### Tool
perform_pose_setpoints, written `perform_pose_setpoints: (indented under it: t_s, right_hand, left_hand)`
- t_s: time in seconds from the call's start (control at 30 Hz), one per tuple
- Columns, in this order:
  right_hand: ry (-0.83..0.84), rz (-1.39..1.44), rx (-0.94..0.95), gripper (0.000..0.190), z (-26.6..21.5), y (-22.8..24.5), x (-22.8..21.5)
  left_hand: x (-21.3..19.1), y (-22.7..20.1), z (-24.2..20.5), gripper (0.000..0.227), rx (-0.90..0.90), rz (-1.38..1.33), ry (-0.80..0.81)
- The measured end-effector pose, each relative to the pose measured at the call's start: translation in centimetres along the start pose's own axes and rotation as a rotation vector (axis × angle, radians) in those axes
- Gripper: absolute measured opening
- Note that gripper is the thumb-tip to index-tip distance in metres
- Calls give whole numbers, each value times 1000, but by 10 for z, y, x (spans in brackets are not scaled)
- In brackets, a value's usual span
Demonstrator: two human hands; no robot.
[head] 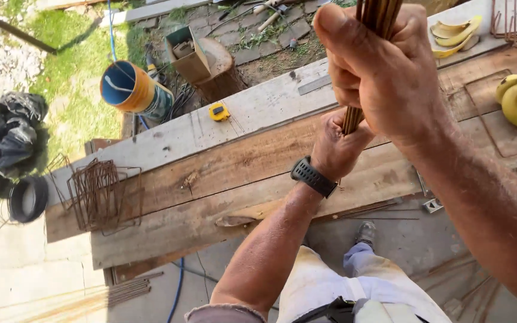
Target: Bending thin metal rods into rectangular stirrups using a wooden jig and pliers on a workbench.
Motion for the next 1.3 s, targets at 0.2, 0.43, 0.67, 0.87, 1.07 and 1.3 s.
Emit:
perform_pose_setpoints:
  t_s: [0.2, 0.43, 0.67, 0.87, 1.07, 1.3]
  right_hand:
    - [111, -43, -31, 48, 0, 2, 9]
    - [161, -72, -44, 49, -20, -43, 8]
    - [170, -9, -74, 47, -27, -56, -2]
    - [126, -110, -50, 43, -27, -62, -11]
    - [156, -16, -5, 43, -28, -63, -8]
    - [229, -5, -109, 45, -29, -53, 2]
  left_hand:
    - [-7, -7, 2, 33, 29, 73, -108]
    - [-6, 34, -36, 36, 76, 105, -180]
    - [3, 55, -51, 38, 64, 87, -191]
    - [5, 71, -60, 39, -10, 112, -205]
    - [6, 81, -70, 34, -67, 127, -207]
    - [11, 97, -76, 33, -50, 152, -266]
Point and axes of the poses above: each hand's wrist, its own z-axis towards the middle knuckle, its own x-axis out of the palm, y = z × x, the point moved 8 cm from there along z, towards the middle knuckle, and after that the axes turned 9 degrees about x, right-handed, at the moved point
